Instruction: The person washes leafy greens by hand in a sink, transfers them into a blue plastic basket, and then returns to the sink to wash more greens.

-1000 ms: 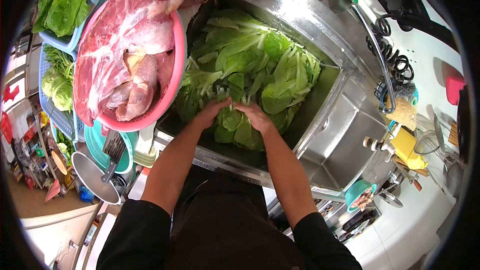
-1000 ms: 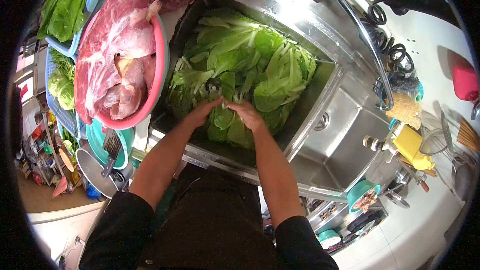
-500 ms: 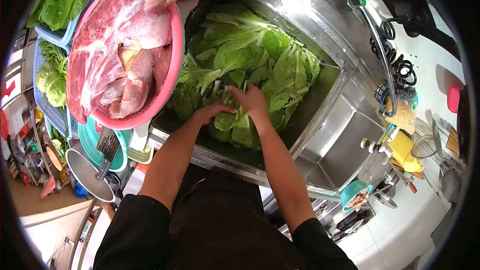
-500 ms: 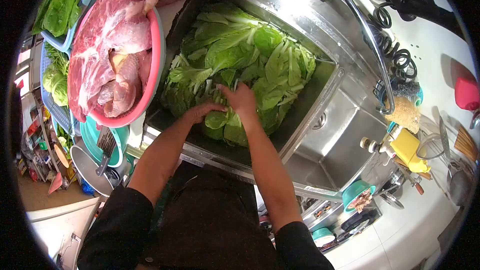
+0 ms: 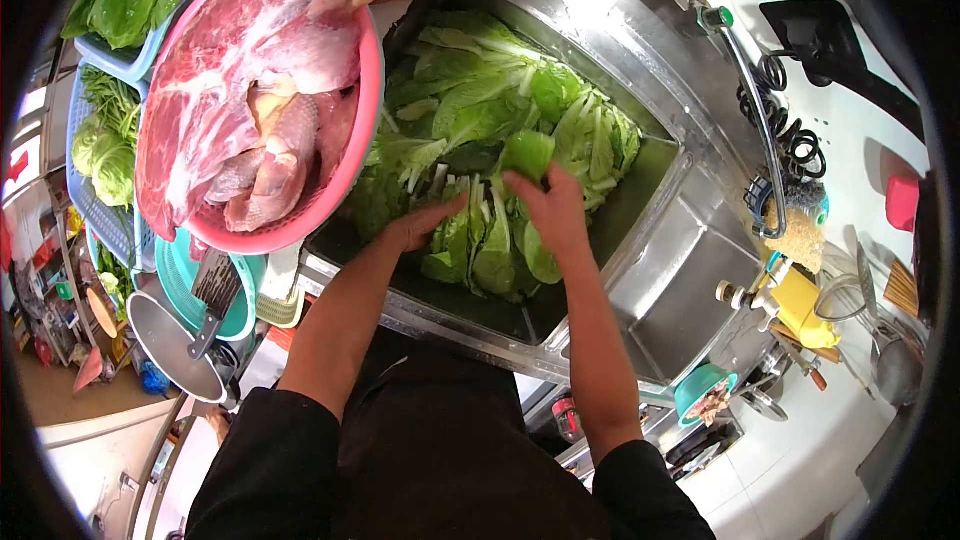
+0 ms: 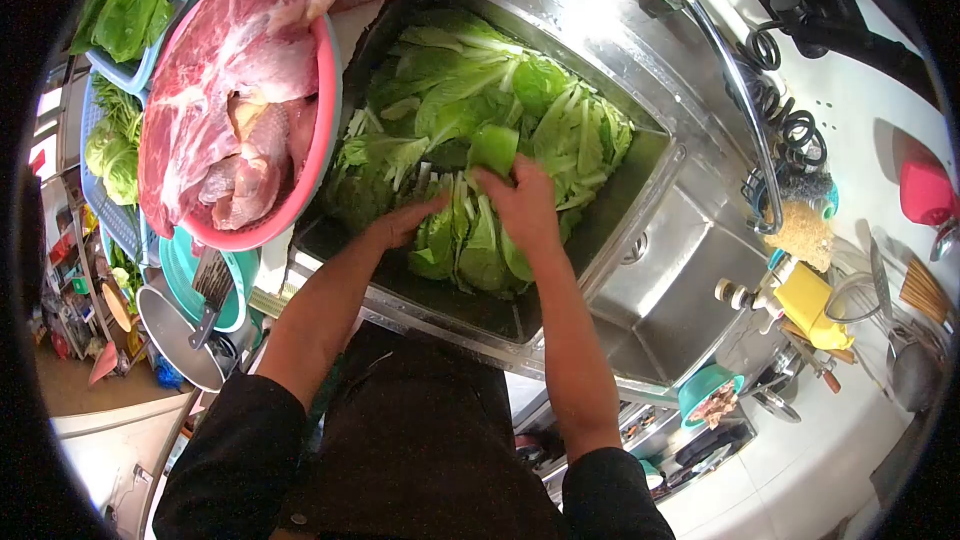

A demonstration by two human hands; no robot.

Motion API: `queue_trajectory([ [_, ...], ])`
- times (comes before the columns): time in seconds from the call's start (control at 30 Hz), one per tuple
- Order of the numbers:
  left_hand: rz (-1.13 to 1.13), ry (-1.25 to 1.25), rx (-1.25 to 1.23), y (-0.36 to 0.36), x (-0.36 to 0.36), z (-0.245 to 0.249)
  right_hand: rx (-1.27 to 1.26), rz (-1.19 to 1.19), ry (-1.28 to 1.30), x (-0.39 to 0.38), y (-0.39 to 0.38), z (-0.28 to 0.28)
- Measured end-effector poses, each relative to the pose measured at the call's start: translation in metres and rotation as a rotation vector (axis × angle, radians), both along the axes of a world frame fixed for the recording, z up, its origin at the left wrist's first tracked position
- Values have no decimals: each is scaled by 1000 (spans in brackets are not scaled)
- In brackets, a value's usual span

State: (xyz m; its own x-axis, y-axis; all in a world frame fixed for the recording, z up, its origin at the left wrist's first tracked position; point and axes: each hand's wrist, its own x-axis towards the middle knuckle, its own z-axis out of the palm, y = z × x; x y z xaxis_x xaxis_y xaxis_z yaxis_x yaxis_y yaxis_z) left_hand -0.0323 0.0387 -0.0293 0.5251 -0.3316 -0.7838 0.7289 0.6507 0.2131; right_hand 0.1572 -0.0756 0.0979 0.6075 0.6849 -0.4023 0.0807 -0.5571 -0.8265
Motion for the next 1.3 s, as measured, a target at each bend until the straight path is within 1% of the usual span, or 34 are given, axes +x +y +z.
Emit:
queue_trajectory([
  [0.03, 18, 5, 17, -1, -2, -5, -23, 108, -159, -8, -4, 5],
  [0.07, 36, 10, 32, 0, 0, 2, -48, 215, -317, -15, -7, 9],
  [0.17, 95, 86, 7, 0, 0, 3, -121, 812, -419, -37, -18, 4],
  [0.2, 117, 118, -11, 1, 1, 2, -105, 805, -411, -44, -34, -6],
  [0.23, 120, 134, 33, 1, 4, 7, -87, 798, -406, -52, -54, -23],
  [0.27, 128, 153, 78, 1, 5, 15, -66, 796, -399, -53, -58, -26],
  [0.3, 140, 175, 124, 2, 4, 20, -96, 614, -341, -49, -61, -33],
  [0.37, -31, 95, 158, 5, -2, 16, -168, 241, -208, -45, -67, -41],
  [0.4, -122, 47, 176, 6, -2, 13, -227, 195, -132, -41, -64, -47],
  [0.47, -124, 29, 215, 6, -4, 6, -333, 104, 20, -31, -44, -72],
  [0.5, -126, 20, 237, 7, -4, 5, -407, 96, 141, -33, -37, -91],
  [0.6, -147, 104, 311, 14, 0, 22, -410, 91, 69, -58, -40, -114],
  [0.63, -95, 36, 267, 14, -5, 21, -364, 134, 279, -50, -46, -118],
  [0.7, 9, -103, 177, 14, -18, 12, -404, 172, 616, -40, -49, -121],
  [0.73, -16, -147, 198, 14, -21, 7, -423, 185, 782, -37, -51, -122],
  [0.8, -57, -233, 243, 16, -18, 9, -252, -5, 807, -41, -54, -122],
  [0.83, -41, -188, 346, 15, -15, 9, -166, -94, 820, -45, -52, -124],
  [0.9, -23, -87, 541, 12, -1, 32, -157, -332, 657, -61, -43, -132],
  [0.93, -33, -111, 508, 10, -2, 23, -156, -454, 571, -67, -42, -135],
  [0.97, -42, -137, 475, 8, 0, 8, -160, -376, 580, -67, -39, -128],
  [1.03, -87, -201, 453, 11, 5, 4, -160, -214, 593, -59, -24, -108],
  [1.1, -166, -271, 469, 18, 12, 21, -210, -155, 821, -56, -25, -129],
  [1.13, -206, -190, 479, 19, 12, 21, -236, -125, 934, -56, -28, -140],
  [1.2, -279, -31, 493, 18, 14, 17, -149, -156, 978, -61, -37, -143],
  [1.23, -268, -41, 487, 16, 14, 5, -104, -167, 996, -60, -37, -148],
  [1.27, -259, -47, 476, 9, 10, -17, -168, -213, 948, -62, -39, -162],
  [1.3, -254, -47, 456, 0, 3, -35, -238, -263, 904, -71, -49, -186],
])
